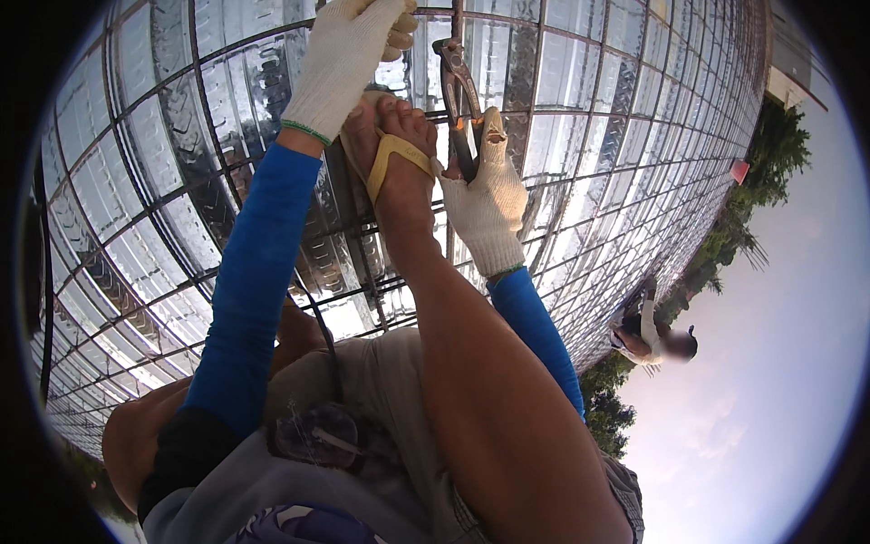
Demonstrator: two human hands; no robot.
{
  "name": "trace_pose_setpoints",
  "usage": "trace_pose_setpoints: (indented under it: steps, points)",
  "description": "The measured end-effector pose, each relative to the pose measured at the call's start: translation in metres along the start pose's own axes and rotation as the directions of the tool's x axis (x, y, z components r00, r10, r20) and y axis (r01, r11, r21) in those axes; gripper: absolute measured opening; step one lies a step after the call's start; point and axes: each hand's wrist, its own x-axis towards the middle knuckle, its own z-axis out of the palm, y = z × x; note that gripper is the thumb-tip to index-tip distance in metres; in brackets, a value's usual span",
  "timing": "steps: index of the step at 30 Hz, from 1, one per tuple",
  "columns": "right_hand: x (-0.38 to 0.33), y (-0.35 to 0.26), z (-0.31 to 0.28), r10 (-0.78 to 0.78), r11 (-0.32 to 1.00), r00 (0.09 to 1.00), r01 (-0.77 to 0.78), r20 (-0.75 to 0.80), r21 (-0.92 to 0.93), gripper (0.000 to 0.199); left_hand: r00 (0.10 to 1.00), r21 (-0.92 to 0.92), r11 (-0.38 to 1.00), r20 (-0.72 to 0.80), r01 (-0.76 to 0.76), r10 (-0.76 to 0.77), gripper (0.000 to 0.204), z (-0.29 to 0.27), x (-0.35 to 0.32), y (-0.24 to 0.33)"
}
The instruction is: The person uses pliers to tighten wire ties on a metal scaffolding grid. They repeatedly position the pliers, twist the ties, and move to adjacent joints to secure the structure.
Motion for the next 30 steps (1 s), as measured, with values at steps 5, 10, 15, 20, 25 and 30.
trace_pose_setpoints:
  steps: [5,10,15,20,25,30]
  points:
    - [0.005,0.005,0.018,-0.207,0.943,0.976,0.219,0.073,-0.251,0.057,0.999,0.128,0.991,0.008,0.035,-0.036,0.051,-0.009,0.009,0.011]
    - [0.002,-0.012,0.009,0.026,0.993,0.995,-0.015,0.092,-0.119,0.045,0.993,0.038,0.999,0.121,0.006,-0.010,0.054,-0.026,0.017,0.007]
    - [0.019,0.004,0.001,0.104,0.985,0.994,-0.107,-0.031,-0.137,0.043,0.915,-0.434,0.870,0.401,0.234,-0.046,0.057,-0.072,0.044,0.020]
    - [0.045,0.051,-0.037,0.190,0.964,0.981,-0.193,-0.036,-0.181,0.040,0.857,-0.608,0.606,0.315,0.513,-0.408,0.042,-0.063,0.049,0.045]
    - [-0.008,0.117,-0.093,0.425,0.841,0.901,-0.428,-0.086,-0.331,0.038,0.868,-0.620,0.627,0.203,0.472,-0.452,0.040,-0.055,0.046,0.037]
    - [-0.013,0.053,-0.055,0.067,0.971,0.998,-0.063,0.007,-0.230,0.037,0.862,-0.605,0.633,0.205,0.483,-0.463,0.039,-0.053,0.049,0.041]
